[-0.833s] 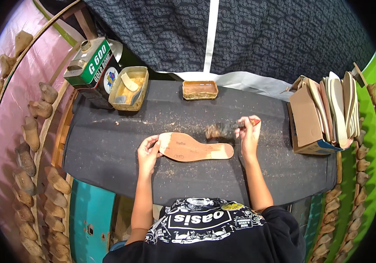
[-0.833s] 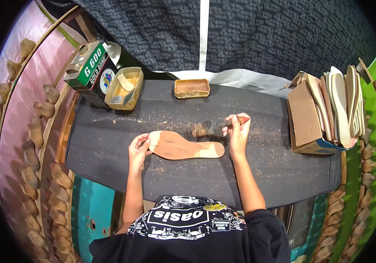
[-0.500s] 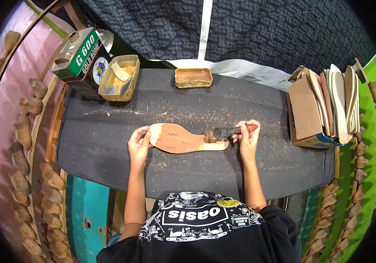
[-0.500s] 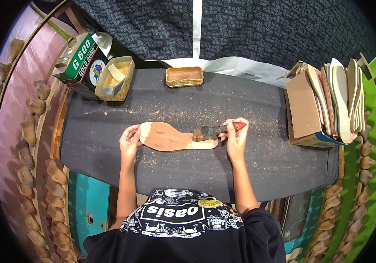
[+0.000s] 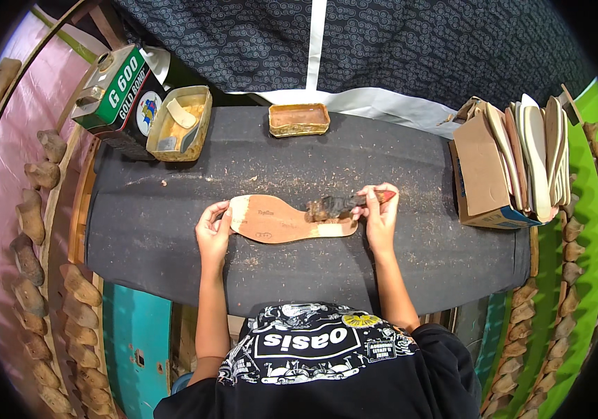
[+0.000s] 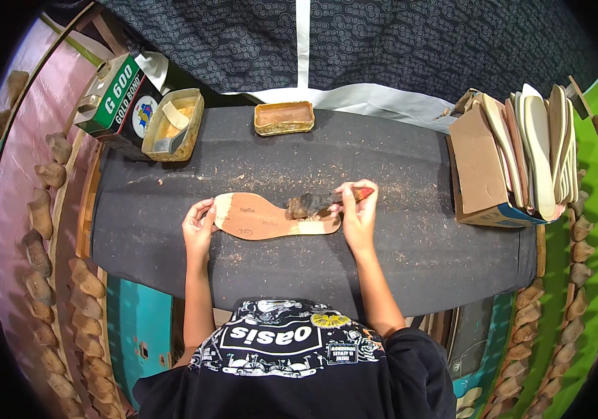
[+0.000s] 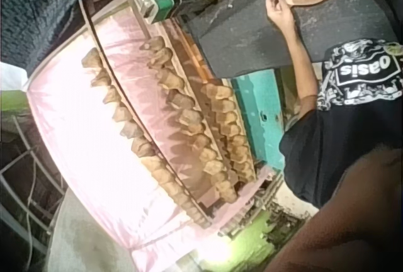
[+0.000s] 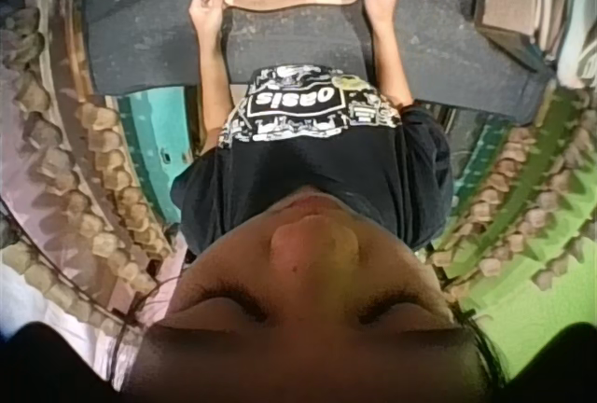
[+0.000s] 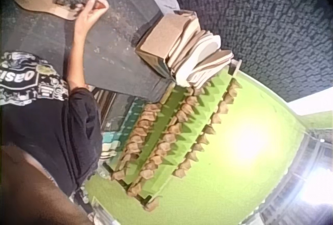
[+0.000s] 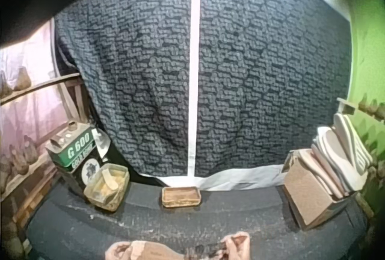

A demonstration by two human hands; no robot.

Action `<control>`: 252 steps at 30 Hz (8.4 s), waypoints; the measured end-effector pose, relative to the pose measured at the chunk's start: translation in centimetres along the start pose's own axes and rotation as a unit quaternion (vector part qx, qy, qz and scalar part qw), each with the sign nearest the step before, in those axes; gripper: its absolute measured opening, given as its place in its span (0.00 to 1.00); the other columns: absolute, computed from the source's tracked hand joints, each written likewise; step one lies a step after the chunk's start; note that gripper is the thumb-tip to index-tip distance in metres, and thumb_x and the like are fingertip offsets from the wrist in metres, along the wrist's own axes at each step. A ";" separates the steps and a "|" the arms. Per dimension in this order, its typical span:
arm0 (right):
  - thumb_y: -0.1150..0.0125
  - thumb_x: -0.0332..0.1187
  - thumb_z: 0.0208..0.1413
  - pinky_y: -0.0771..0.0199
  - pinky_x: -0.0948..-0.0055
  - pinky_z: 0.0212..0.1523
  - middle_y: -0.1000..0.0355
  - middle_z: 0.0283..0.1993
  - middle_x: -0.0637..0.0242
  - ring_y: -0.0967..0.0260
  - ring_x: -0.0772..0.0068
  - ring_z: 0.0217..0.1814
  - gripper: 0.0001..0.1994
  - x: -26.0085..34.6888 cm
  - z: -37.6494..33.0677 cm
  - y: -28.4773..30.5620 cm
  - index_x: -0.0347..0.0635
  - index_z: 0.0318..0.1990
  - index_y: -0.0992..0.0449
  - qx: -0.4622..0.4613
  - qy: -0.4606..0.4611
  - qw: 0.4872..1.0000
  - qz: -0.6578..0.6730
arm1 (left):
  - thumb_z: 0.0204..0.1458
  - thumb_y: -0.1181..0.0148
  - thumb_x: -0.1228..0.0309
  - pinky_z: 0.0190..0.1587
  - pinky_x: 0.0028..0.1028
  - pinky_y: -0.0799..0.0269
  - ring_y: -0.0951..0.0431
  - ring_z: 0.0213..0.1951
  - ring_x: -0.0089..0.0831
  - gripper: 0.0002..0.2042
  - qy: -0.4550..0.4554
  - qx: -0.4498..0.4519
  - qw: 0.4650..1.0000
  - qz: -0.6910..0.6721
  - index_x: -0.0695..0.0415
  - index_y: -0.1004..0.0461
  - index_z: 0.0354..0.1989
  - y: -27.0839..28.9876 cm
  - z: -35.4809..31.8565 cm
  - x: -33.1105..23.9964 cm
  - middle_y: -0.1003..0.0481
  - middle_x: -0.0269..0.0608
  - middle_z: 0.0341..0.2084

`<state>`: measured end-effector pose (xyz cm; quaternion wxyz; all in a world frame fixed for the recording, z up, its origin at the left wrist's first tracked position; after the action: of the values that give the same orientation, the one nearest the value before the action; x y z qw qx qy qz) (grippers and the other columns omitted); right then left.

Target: The person takes shoe soles from a cardboard box, applies adhesive onto them using a brush, and places them into a plastic basket.

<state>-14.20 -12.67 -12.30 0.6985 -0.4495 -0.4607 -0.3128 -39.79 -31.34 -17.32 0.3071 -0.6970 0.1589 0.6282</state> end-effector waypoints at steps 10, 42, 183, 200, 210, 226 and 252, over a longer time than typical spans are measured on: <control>0.57 0.25 0.52 0.41 0.87 0.14 0.38 0.29 0.64 0.43 0.83 0.16 0.07 3.6 0.9 5.7 0.43 0.37 0.47 -0.079 0.058 0.984 -0.149 | 0.47 0.50 0.78 0.24 0.14 0.32 0.31 0.25 0.15 0.08 -0.009 0.003 1.000 0.003 0.66 0.35 0.36 0.2 -0.3 -0.5 0.31 0.39 0.32; 0.54 0.25 0.51 0.33 0.83 0.19 0.37 0.30 0.61 0.37 0.78 0.21 0.10 1.0 -2.6 -0.6 0.41 0.37 0.48 0.022 0.047 0.997 -0.063 | 0.47 0.50 0.79 0.23 0.13 0.34 0.32 0.24 0.14 0.08 -0.029 -0.001 0.999 0.014 0.67 0.35 0.36 0.1 -0.4 -0.8 0.31 0.40 0.31; 0.54 0.38 0.53 0.43 0.89 0.21 0.42 0.43 0.70 0.46 0.87 0.27 0.17 0.9 7.0 -6.0 0.41 0.48 0.41 0.061 0.022 0.995 -0.072 | 0.45 0.49 0.80 0.31 0.13 0.38 0.34 0.28 0.14 0.09 -0.082 -0.101 0.990 -0.059 0.59 0.39 0.34 4.6 -9.7 -5.0 0.34 0.34 0.31; 0.55 0.38 0.53 0.40 0.84 0.33 0.32 0.30 0.73 0.37 0.83 0.34 0.12 0.9 -16.1 -23.7 0.40 0.35 0.30 0.669 -0.071 0.733 -0.104 | 0.43 0.49 0.82 0.37 0.17 0.37 0.34 0.34 0.17 0.09 -0.200 -0.335 0.920 0.022 0.58 0.40 0.32 11.8 -33.3 -11.1 0.33 0.34 0.30; 0.50 0.36 0.51 0.38 0.83 0.37 0.32 0.32 0.70 0.38 0.85 0.35 0.13 1.0 -37.3 -27.2 0.33 0.36 0.30 0.868 -0.065 0.491 -0.025 | 0.44 0.49 0.80 0.36 0.16 0.36 0.32 0.32 0.16 0.08 -0.146 -0.418 0.885 0.142 0.58 0.40 0.31 11.7 -44.3 -11.4 0.32 0.34 0.29; 0.45 0.35 0.46 0.40 0.80 0.27 0.34 0.22 0.71 0.43 0.83 0.24 0.10 -9.2 -57.4 -29.7 0.36 0.31 0.29 0.859 -0.059 0.506 -0.045 | 0.44 0.47 0.76 0.30 0.17 0.34 0.29 0.28 0.18 0.08 -0.083 -0.481 0.860 0.151 0.65 0.31 0.33 27.5 -56.2 -2.9 0.28 0.38 0.27; 0.52 0.22 0.43 0.48 0.68 0.54 0.48 0.55 0.53 0.49 0.52 0.55 0.22 -30.1 -62.8 -24.5 0.36 0.50 0.41 0.725 0.070 0.603 -0.326 | 0.47 0.50 0.70 0.34 0.22 0.35 0.29 0.28 0.23 0.10 0.210 -0.447 0.832 0.255 0.64 0.28 0.33 54.7 -56.4 28.6 0.26 0.41 0.26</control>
<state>-23.73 -79.33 -42.62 0.6773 0.4075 -0.6019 -0.1135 -24.52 -103.70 -56.40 -0.2493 -0.8084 0.0936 0.5250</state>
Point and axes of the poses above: each hand's wrist, its own z-axis towards the middle knuckle, its own y-axis out of the back of the hand, x = y × z, the point moved 8 cm from there along z, towards the middle knuckle
